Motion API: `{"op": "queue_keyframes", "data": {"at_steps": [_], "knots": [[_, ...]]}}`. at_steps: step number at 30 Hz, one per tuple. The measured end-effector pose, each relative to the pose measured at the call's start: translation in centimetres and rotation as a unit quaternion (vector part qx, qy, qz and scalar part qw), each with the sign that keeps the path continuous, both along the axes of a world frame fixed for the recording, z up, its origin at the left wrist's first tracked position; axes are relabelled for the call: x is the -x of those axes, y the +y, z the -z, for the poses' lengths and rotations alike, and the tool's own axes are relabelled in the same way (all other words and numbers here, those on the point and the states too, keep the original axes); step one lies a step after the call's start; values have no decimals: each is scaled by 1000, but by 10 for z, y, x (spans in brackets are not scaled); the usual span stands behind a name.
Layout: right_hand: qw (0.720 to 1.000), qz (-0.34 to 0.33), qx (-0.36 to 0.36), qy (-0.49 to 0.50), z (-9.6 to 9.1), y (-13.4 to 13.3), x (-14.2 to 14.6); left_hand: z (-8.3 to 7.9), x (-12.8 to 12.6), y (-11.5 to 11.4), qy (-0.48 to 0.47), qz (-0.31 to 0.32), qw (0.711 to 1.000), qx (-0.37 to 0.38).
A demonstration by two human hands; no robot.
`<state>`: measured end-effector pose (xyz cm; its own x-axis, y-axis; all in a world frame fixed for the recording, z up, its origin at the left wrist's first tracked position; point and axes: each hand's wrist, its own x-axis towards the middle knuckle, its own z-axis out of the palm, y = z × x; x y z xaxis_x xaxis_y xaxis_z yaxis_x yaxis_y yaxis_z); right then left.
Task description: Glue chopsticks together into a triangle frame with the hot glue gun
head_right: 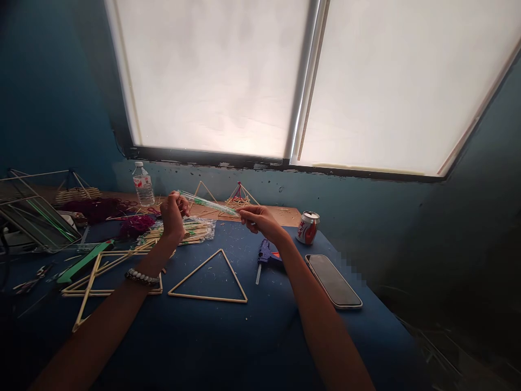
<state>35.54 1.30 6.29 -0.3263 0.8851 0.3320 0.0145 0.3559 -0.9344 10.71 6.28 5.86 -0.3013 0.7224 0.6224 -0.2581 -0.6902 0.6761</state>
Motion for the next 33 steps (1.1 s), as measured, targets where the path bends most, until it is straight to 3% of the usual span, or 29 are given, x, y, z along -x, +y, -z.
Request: {"op": "queue_keyframes", "data": {"at_steps": [6,16,18,22,26,33], "knots": [[994,-53,-8,-94,-1,0,-3,-2,1,-3,-13,-48,999,-2],[969,-144,70,-186,2,0,1,-2,4,1,-38,-118,992,-26],[980,-111,46,-160,4,2,1,-2,4,0,-50,-114,992,-28],[997,52,-49,-38,4,7,0,-4,0,-3,-45,-60,997,-5],[982,151,-100,57,4,15,-4,-3,-4,-6,18,6,1000,-1],[931,280,-120,201,5,20,-19,-2,-1,-5,30,5,1000,1]]}}
